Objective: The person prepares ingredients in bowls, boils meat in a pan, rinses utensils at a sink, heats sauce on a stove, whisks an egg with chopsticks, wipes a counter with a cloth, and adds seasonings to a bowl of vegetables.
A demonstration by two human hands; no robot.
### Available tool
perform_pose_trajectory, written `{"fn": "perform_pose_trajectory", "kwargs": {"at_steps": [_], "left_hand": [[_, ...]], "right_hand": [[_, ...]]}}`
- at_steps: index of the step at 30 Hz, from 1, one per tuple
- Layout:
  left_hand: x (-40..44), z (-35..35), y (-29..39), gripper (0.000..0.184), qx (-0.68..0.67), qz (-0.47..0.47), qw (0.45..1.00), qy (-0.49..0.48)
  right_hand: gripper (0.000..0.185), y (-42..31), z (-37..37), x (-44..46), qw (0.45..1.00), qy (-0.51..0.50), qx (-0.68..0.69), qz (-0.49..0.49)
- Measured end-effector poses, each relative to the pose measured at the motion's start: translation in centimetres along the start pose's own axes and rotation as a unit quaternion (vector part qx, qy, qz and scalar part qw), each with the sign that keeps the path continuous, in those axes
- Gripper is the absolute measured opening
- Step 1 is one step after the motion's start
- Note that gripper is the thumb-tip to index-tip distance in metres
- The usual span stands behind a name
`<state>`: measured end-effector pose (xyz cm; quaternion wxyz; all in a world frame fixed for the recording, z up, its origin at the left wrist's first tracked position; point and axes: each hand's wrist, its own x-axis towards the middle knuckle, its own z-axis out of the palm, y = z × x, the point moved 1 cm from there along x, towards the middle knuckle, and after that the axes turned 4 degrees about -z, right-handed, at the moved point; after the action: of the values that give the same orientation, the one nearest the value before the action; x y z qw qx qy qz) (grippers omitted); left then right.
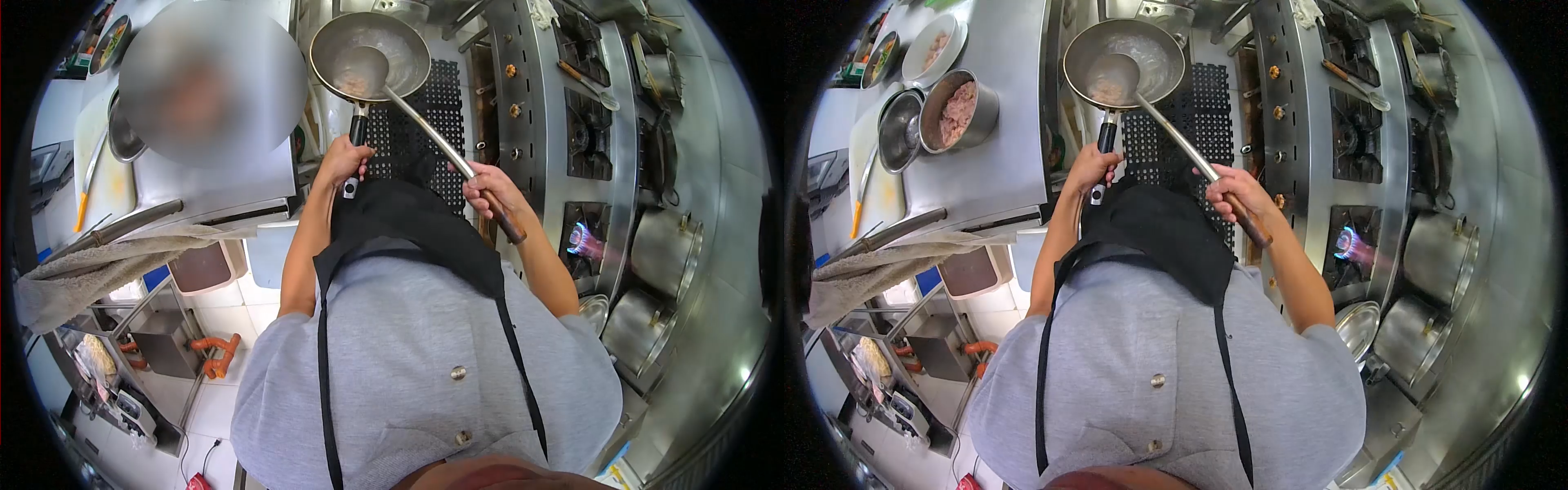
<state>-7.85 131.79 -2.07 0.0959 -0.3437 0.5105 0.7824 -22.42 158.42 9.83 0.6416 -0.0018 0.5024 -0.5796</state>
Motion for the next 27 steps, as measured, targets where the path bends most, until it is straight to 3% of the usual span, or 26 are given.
{"fn": "perform_pose_trajectory", "kwargs": {"at_steps": [2, 4, 7, 15, 19, 24, 27], "left_hand": [[-0.4, 0.1, -0.3, 0.014, -0.007, -0.003, 1.000, 0.003], [-0.9, 0.3, 0.0, 0.018, 0.010, -0.012, 1.000, 0.005], [-0.4, 0.1, -0.8, 0.019, -0.014, -0.010, 1.000, -0.007], [0.2, 0.6, -0.5, 0.018, -0.052, -0.011, 0.999, -0.003], [0.2, 0.3, -0.7, 0.017, -0.055, -0.010, 0.998, -0.005], [0.3, 0.4, -0.3, 0.020, -0.044, -0.009, 0.999, -0.019], [0.0, 0.3, 0.1, 0.019, -0.046, -0.016, 0.999, -0.017]], "right_hand": [[0.053, 0.3, 2.1, -1.3, 0.997, 0.040, -0.059, 0.019], [0.057, 0.4, 3.4, -2.0, 0.968, 0.070, -0.238, -0.025], [0.062, 0.7, 4.0, -2.6, 0.945, 0.086, -0.314, -0.036], [0.059, 2.6, 3.0, -4.5, 0.901, 0.112, -0.406, -0.100], [0.059, 3.6, 2.6, -4.2, 0.862, 0.101, -0.460, -0.189], [0.061, 2.1, 4.9, -5.5, 0.848, 0.145, -0.495, -0.122], [0.060, 2.6, 4.7, -5.5, 0.835, 0.142, -0.510, -0.150]]}}
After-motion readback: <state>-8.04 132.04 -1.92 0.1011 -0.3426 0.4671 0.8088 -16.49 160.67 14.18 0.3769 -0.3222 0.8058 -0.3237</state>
